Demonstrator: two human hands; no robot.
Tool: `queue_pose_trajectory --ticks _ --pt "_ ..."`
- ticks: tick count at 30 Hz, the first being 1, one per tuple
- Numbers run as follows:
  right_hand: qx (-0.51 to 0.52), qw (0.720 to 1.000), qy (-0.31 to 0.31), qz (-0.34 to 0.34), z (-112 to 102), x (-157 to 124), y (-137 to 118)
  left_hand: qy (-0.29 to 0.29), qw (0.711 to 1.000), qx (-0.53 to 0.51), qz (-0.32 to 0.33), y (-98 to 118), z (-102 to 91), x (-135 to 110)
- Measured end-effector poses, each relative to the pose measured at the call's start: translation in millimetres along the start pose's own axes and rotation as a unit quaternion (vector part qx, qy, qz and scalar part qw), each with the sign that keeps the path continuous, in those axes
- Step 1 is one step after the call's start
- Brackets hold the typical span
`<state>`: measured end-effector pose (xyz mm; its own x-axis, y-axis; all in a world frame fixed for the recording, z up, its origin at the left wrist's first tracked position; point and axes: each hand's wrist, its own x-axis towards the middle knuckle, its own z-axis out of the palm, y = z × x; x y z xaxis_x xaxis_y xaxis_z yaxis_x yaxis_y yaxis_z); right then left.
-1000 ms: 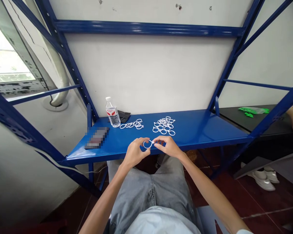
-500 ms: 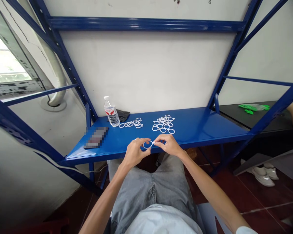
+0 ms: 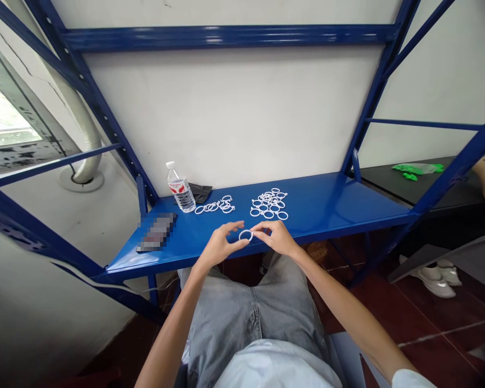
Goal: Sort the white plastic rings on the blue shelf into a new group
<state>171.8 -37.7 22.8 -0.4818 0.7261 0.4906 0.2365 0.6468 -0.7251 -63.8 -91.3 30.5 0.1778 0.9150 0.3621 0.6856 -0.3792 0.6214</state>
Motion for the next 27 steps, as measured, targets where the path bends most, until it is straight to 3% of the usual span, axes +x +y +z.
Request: queue_pose_trajectory --ticks 2,5,8,10,13,16,22,27 --pt "-0.021 0.997 0.063 0.029 -7.1 3.4 14.2 0.033 0.998 0.058 -0.01 -17.1 0.9 24.8" --pt "-0.083 0.978 0.174 0.081 -23.0 5.2 39.9 0.086 0.971 0.217 -0.045 -36.6 3.6 66.4" --pt "-0.16 0.964 0.187 0.101 -37.9 3.6 59.0 0.048 0.944 0.313 -0.094 -46.7 5.8 95.1" --pt "-0.178 0.963 0.185 0.086 -43.6 2.8 63.1 0.015 0.934 0.338 -0.113 -50.9 6.2 101.5" --pt "-0.163 0.966 0.193 0.058 -44.7 4.4 56.9 0.011 0.937 0.336 -0.098 -55.7 5.4 92.9" --pt "-0.129 0.974 0.179 0.051 -38.2 7.2 42.7 0.034 0.959 0.278 -0.052 -50.8 4.4 69.3" --pt "-0.017 1.0 0.011 0.015 -11.1 3.7 9.3 0.11 0.991 0.072 0.034 5.4 13.7 8.2" --pt "0.025 0.999 0.028 -0.013 4.3 -2.8 -11.7 0.121 0.991 0.037 0.049 33.7 24.2 -15.8"
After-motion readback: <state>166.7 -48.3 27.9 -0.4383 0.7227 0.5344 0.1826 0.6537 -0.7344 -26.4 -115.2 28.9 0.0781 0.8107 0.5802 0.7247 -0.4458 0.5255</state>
